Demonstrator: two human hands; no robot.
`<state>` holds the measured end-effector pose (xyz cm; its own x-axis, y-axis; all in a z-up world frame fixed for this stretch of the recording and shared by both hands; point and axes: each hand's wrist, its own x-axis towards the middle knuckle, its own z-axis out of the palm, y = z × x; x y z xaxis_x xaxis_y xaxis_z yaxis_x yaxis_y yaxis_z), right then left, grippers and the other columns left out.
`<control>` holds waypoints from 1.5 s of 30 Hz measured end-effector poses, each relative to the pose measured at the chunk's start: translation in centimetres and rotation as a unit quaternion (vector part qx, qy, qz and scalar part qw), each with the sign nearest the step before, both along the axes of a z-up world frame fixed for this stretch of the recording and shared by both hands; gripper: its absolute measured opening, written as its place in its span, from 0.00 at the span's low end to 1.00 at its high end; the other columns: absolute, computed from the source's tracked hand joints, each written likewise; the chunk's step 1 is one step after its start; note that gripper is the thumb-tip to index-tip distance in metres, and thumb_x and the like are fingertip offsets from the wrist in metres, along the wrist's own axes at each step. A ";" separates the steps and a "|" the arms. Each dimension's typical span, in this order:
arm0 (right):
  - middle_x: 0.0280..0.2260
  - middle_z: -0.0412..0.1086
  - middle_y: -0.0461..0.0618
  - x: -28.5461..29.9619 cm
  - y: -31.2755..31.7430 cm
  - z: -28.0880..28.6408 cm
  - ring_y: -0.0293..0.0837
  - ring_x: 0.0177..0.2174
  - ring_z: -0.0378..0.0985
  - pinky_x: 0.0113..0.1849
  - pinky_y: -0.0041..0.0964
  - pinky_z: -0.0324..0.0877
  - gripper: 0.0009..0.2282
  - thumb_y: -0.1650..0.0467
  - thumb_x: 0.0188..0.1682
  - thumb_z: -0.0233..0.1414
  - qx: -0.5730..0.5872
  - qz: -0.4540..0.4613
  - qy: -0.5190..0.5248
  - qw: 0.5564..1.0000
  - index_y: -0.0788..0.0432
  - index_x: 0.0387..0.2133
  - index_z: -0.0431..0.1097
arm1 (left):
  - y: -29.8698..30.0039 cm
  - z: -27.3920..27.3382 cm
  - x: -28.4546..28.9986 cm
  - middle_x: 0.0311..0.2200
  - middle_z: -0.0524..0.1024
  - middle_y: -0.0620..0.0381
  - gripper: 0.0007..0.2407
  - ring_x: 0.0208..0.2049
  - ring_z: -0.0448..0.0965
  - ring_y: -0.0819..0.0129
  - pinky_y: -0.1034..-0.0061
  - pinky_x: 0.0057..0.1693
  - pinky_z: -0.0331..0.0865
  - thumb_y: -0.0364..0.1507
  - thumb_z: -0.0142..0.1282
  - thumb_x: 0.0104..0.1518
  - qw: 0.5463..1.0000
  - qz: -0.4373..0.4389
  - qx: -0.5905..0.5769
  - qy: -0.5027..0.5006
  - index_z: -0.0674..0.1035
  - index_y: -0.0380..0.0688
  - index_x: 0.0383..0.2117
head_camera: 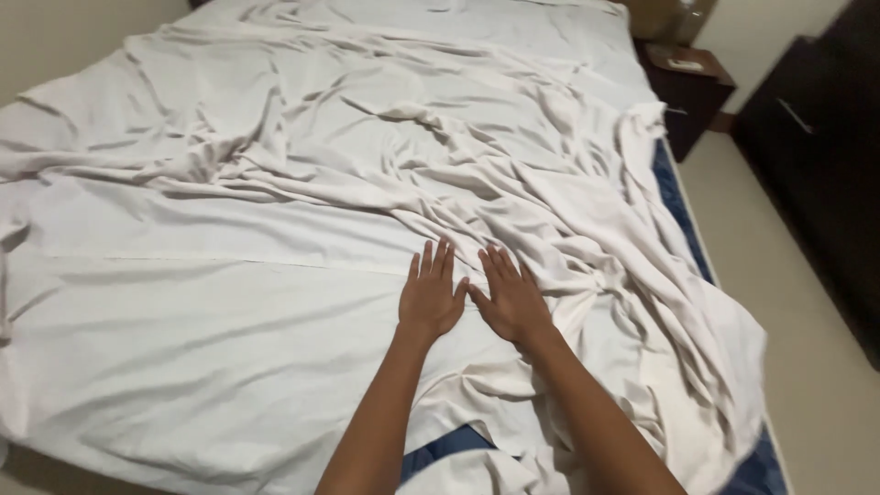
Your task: The person folds a white pillowcase and places it on a wooden cabinet. They then smooth and adjust the white bedsheet on the mattress, pulling it taut and tucking it under the corners.
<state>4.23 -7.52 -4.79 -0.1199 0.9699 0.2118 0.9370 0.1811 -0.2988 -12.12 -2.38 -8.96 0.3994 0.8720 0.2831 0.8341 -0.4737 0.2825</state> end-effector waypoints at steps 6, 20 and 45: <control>0.69 0.49 0.56 4.0 -4.2 0.8 0.54 0.68 0.50 0.63 0.47 0.51 0.32 0.52 0.56 0.39 -0.022 -0.041 0.021 0.999 0.56 0.69 0.50 | -2.2 -0.4 4.7 0.73 0.45 0.48 0.30 0.73 0.39 0.51 0.56 0.72 0.37 0.43 0.35 0.66 0.999 -0.034 -0.006 -0.038 0.53 0.37 0.70; 0.69 0.47 0.60 7.4 -9.7 -0.1 0.54 0.69 0.47 0.63 0.44 0.52 0.31 0.54 0.57 0.40 0.003 -0.034 0.022 0.999 0.61 0.68 0.50 | -8.6 0.5 7.5 0.72 0.48 0.43 0.29 0.73 0.42 0.49 0.57 0.73 0.40 0.39 0.40 0.65 0.996 -0.076 0.013 -0.055 0.55 0.32 0.68; 0.69 0.49 0.59 8.6 -1.8 -1.4 0.55 0.69 0.45 0.65 0.60 0.39 0.27 0.59 0.59 0.38 0.143 -0.040 -0.098 0.984 0.63 0.67 0.53 | -1.3 1.5 5.0 0.73 0.47 0.46 0.28 0.74 0.42 0.52 0.62 0.74 0.40 0.40 0.37 0.67 0.995 -0.080 -0.006 -0.062 0.53 0.36 0.70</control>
